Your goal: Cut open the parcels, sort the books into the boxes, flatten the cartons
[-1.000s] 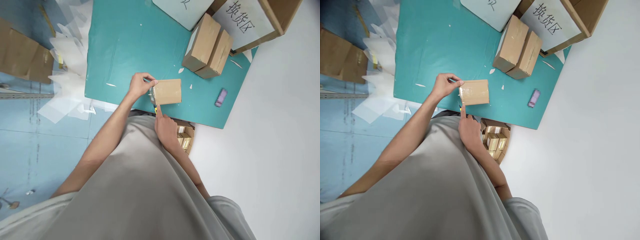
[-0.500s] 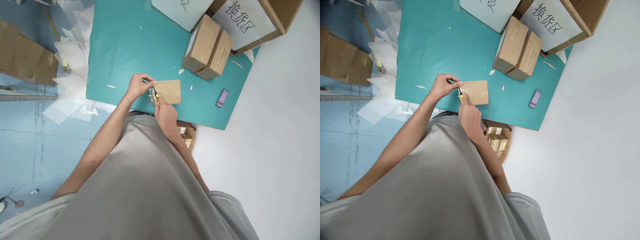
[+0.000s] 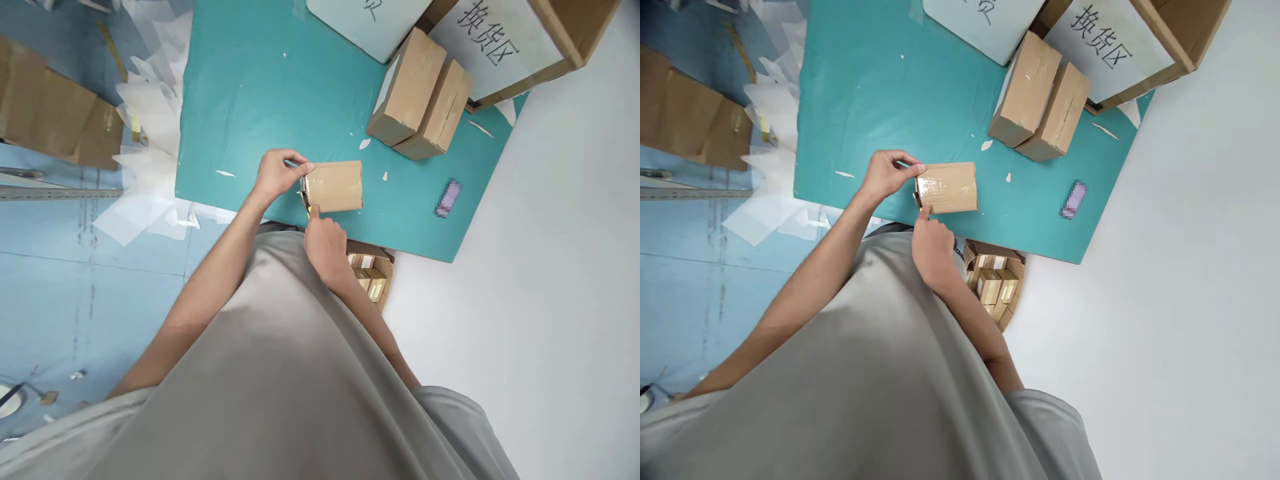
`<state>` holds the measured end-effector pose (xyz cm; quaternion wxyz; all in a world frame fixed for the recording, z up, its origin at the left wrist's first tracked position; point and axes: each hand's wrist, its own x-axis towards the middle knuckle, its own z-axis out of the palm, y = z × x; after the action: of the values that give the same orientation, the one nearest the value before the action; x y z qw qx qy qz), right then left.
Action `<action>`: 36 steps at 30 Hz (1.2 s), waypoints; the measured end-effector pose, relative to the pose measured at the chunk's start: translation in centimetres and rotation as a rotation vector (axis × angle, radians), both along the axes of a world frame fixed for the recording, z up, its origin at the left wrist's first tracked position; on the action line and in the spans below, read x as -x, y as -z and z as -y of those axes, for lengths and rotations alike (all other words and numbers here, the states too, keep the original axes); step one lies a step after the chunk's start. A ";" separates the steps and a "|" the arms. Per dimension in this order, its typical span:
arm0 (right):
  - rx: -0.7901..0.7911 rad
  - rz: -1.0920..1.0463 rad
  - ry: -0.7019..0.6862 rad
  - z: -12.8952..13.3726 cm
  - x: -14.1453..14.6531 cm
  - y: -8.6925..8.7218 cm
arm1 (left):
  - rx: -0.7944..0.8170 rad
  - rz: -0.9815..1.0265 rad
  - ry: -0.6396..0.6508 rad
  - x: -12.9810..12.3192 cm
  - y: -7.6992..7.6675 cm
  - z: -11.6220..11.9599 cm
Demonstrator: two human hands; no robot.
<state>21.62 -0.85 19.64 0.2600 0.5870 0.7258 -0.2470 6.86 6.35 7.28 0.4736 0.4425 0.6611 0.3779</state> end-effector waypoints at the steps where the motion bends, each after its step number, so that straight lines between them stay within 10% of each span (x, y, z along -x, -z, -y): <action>1: 0.021 0.013 -0.011 0.4 -0.1 -0.1 | 0.002 -0.002 -0.002 -0.1 -0.2 0.0; 10: -0.093 -0.071 0.099 0.9 -4.7 -2.7 | 0.019 -0.020 -0.019 -0.5 -0.5 0.7; 17: -0.346 -0.141 0.455 -3.8 -11.5 1.9 | -0.010 -0.088 -0.032 -1.3 -0.9 0.3; 36: -0.240 -0.142 0.496 -3.1 -10.8 2.6 | -0.046 -0.146 0.091 -4.2 -0.7 -0.6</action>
<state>32.42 2.24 17.04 0.0691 0.7544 0.6005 -0.2560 11.07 6.97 8.01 0.4304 0.5092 0.6644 0.3378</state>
